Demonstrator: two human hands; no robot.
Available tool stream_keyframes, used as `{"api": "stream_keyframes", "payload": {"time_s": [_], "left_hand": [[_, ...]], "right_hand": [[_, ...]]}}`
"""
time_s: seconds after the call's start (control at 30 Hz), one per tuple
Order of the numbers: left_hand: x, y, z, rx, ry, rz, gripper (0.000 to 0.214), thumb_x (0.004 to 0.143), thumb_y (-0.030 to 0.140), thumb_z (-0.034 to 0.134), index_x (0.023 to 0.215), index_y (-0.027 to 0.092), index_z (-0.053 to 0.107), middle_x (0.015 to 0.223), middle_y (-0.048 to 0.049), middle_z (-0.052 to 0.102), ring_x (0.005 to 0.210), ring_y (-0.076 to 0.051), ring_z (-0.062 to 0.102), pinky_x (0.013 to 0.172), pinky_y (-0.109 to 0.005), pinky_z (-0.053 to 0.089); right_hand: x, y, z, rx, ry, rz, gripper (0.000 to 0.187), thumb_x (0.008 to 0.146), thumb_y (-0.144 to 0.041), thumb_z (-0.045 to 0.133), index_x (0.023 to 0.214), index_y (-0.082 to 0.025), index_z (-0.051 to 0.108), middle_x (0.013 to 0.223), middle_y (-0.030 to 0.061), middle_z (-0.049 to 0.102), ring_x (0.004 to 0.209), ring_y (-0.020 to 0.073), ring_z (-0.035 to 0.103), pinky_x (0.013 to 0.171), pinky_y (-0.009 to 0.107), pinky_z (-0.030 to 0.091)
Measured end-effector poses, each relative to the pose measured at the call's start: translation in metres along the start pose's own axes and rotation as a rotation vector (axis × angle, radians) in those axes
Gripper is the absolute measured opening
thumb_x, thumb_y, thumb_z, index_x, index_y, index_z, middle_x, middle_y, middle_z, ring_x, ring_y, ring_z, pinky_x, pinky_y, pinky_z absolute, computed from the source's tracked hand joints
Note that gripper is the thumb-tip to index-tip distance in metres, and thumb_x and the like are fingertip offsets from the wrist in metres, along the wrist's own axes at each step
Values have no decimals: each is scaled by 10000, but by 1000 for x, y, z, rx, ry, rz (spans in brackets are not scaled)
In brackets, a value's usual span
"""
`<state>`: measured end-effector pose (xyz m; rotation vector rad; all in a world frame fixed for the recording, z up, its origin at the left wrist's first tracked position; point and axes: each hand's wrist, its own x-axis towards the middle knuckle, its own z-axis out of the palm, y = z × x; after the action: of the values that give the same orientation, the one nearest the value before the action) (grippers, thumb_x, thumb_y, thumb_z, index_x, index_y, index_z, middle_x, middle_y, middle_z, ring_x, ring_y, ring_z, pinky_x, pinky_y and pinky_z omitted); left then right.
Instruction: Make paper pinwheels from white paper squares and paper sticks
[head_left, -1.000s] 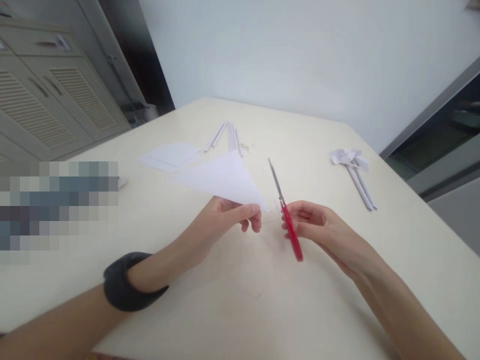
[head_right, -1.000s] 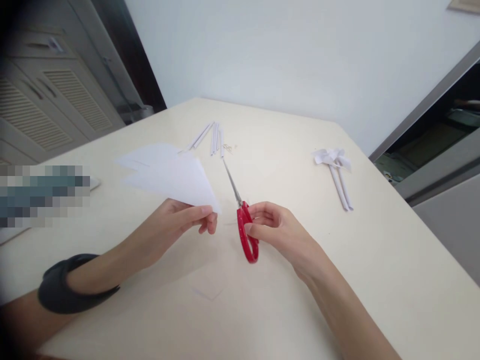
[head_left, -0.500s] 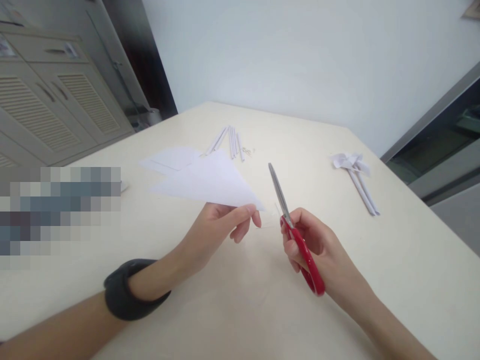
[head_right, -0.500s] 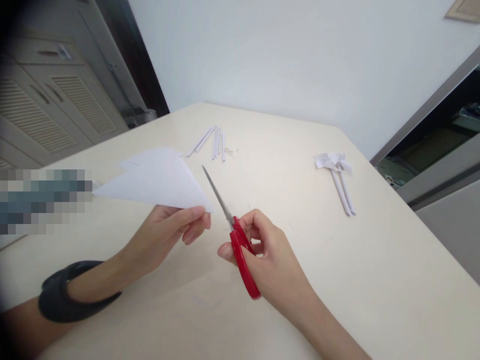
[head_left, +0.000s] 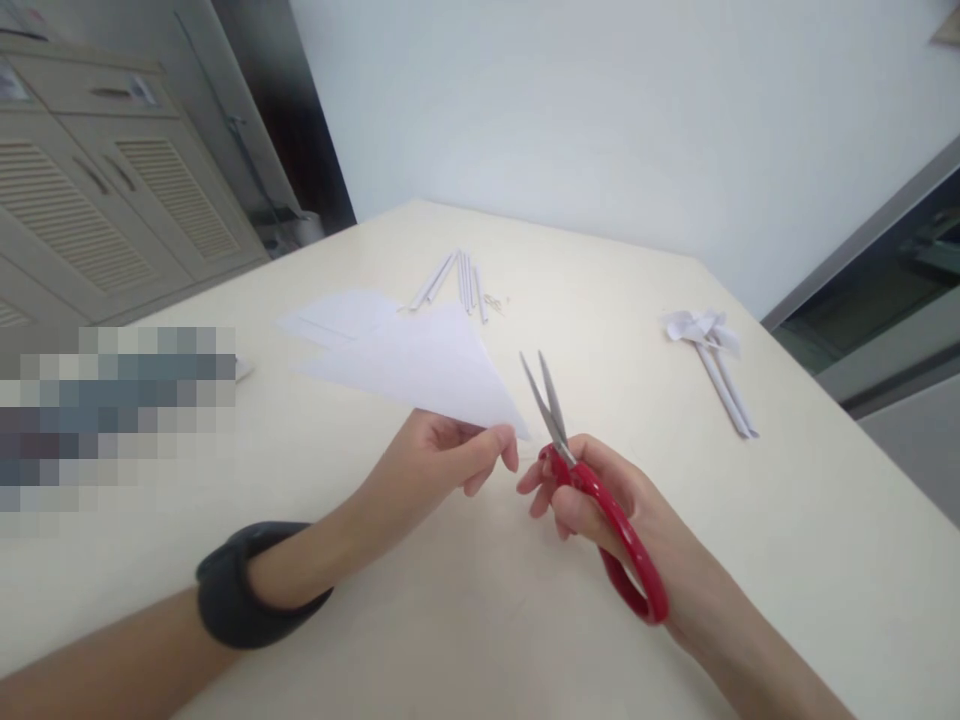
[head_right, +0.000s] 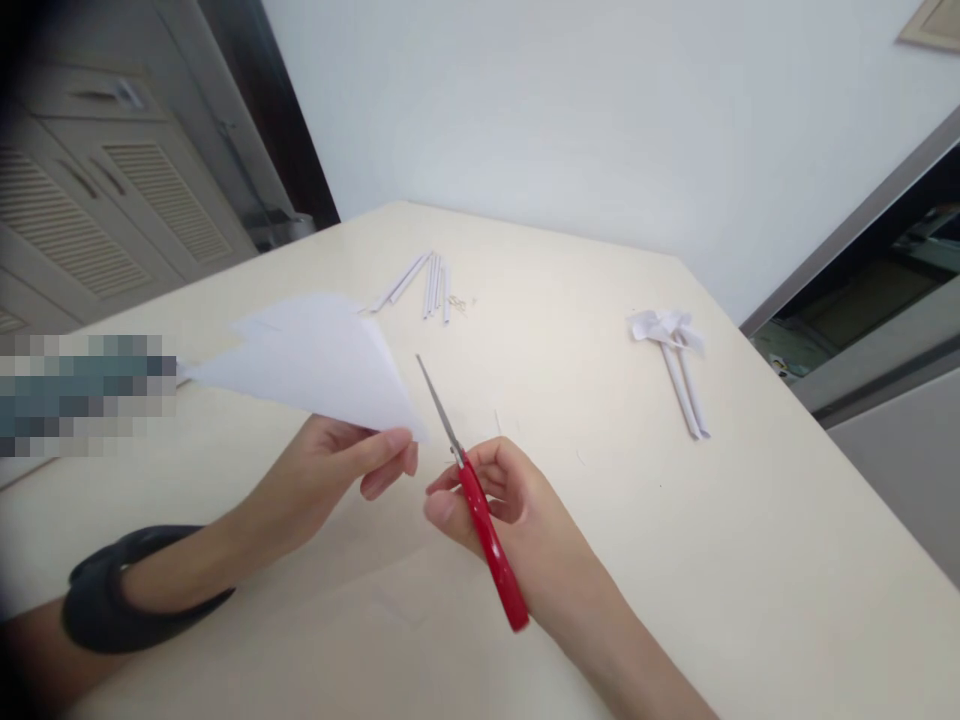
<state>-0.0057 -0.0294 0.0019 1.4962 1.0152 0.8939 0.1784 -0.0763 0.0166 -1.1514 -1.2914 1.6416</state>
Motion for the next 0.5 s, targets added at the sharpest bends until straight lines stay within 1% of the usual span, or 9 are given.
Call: {"api": "stream_keyframes", "payload": {"time_s": [0.07, 0.1, 0.23, 0.4, 0.43, 0.5], "left_hand": [[-1, 2, 3, 25, -52, -43, 252, 840, 249, 505, 634, 173, 628, 457, 58, 422, 473, -81, 398, 511, -221, 333], [-1, 3, 4, 31, -78, -56, 246, 835, 252, 512, 632, 172, 626, 457, 57, 426, 474, -83, 404, 505, -218, 336], [-4, 7, 9, 45, -186, -75, 258, 823, 254, 527, 585, 175, 588, 463, 50, 433, 487, -96, 420, 490, -210, 345], [-3, 1, 9, 123, -275, -118, 320, 850, 316, 483, 573, 177, 565, 492, 34, 467, 507, -110, 460, 501, -217, 363], [-2, 3, 9, 156, -313, -119, 338, 858, 325, 465, 571, 177, 564, 498, 30, 481, 506, -112, 471, 503, -220, 368], [-4, 12, 8, 226, -451, -111, 342, 867, 319, 446, 582, 180, 574, 527, 16, 528, 519, -122, 506, 520, -231, 392]], "right_hand": [[2, -3, 4, 66, 65, 9, 224, 761, -253, 673, 817, -211, 460, 908, -7, 609, 867, 124, 571, 741, 235, 432], [3, -4, 6, 87, 97, 7, 234, 751, -232, 680, 813, -212, 456, 891, -15, 610, 872, 123, 578, 749, 232, 434], [4, -4, 7, 103, 174, -21, 267, 728, -231, 698, 779, -213, 436, 787, -48, 571, 738, 97, 555, 659, 207, 413], [4, -2, 8, 96, 190, -8, 294, 698, -159, 703, 761, -204, 419, 713, -60, 541, 625, 82, 482, 562, 196, 356], [4, -2, 8, 92, 200, -16, 287, 701, -151, 695, 764, -203, 420, 710, -62, 539, 614, 77, 470, 553, 194, 349], [5, -1, 7, 77, 235, -44, 250, 728, -156, 665, 767, -202, 422, 716, -61, 538, 624, 75, 465, 561, 191, 350]]}}
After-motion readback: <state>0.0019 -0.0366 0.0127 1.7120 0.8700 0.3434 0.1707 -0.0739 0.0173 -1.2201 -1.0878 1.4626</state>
